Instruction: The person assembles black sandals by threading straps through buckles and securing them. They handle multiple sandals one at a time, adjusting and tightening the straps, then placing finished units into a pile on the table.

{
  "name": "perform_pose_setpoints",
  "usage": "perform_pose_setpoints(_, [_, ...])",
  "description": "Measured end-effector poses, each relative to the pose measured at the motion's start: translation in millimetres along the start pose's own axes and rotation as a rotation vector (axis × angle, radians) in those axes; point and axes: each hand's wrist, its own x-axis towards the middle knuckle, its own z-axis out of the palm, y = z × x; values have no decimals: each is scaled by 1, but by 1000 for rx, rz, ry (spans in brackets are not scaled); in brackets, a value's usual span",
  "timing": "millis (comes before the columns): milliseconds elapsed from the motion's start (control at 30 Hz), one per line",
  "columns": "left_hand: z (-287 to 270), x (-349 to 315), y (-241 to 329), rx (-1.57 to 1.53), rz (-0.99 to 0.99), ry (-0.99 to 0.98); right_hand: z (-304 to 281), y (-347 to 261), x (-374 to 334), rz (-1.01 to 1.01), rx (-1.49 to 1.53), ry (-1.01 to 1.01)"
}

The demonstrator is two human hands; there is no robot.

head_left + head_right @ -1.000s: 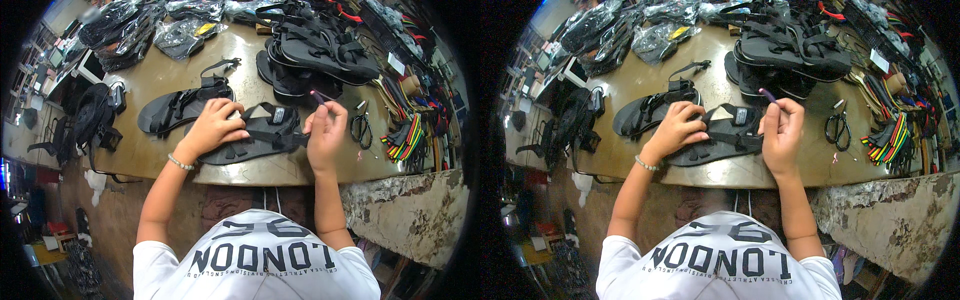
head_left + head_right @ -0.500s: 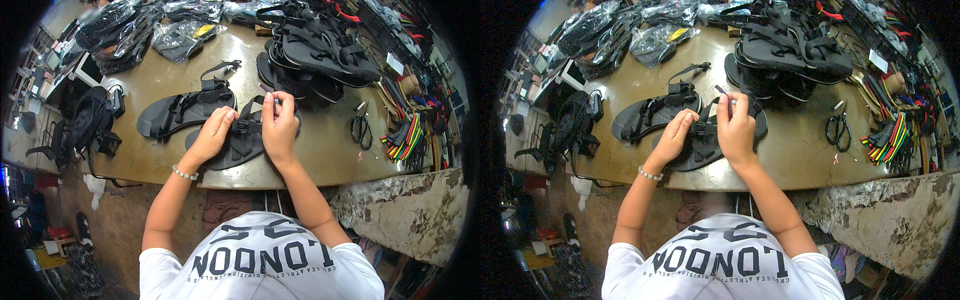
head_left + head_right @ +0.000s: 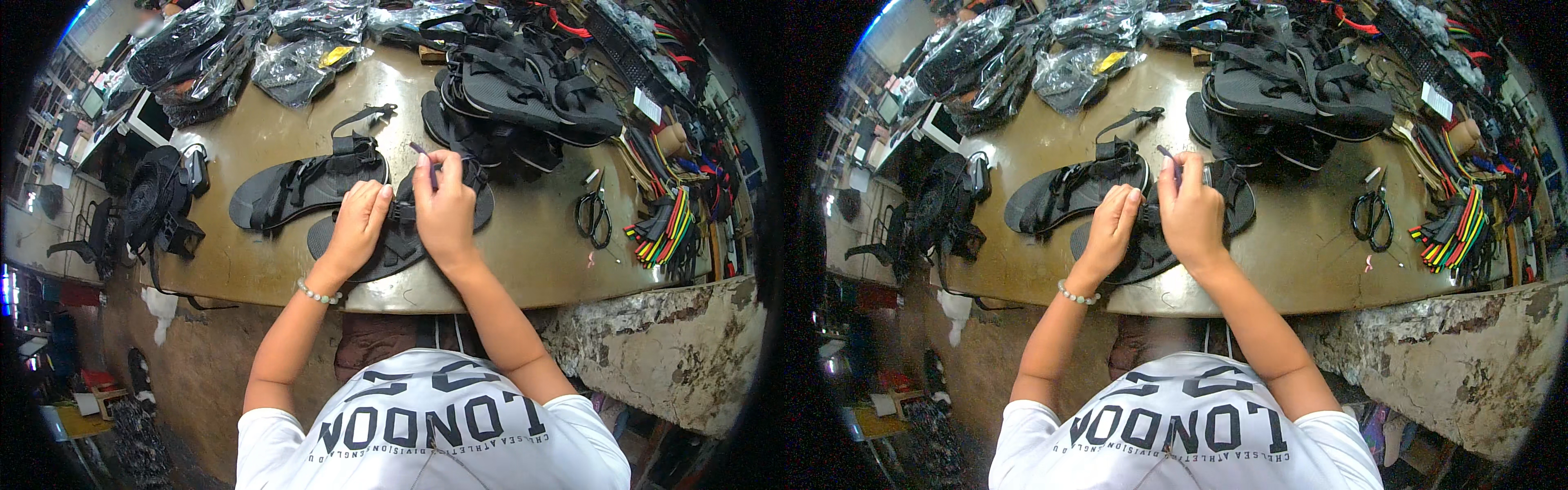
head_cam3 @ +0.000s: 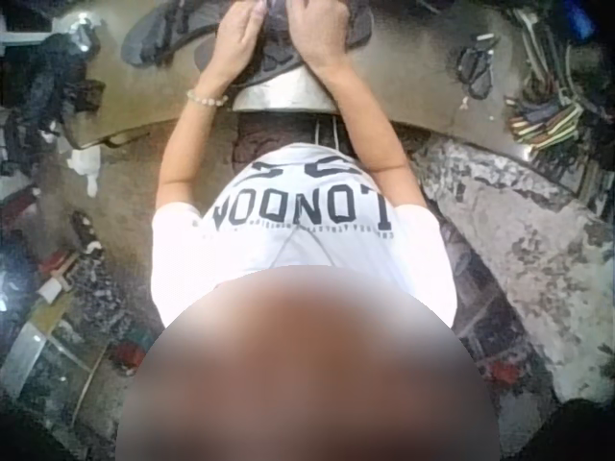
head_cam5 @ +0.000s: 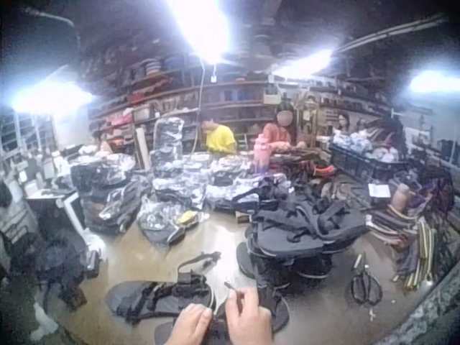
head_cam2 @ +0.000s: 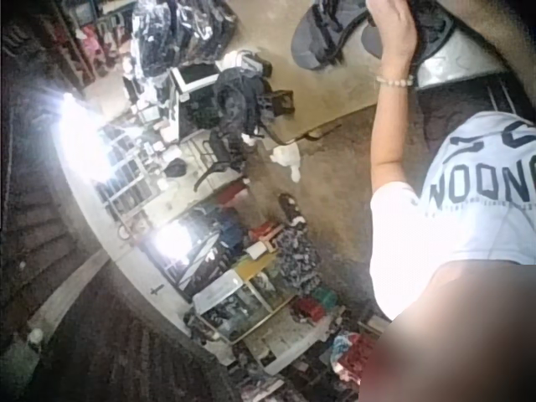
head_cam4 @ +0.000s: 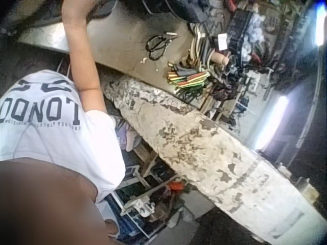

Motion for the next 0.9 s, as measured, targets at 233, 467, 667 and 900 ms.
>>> perform_pose_setpoints(233, [16,-4,2,-11,-137,219,22,4,-8,28,178,139])
perform_pose_setpoints(467, [34,-1,9,50,-158,367,33,8,-17,23,389,261])
perform_pose_setpoints(667, [11,-9,8,-186,-206,260,-19,39,-1,-163,176,160])
perform_pose_setpoints(900, [2,-17,7,-899,-148,405,-54,29,17,-591,-142,68])
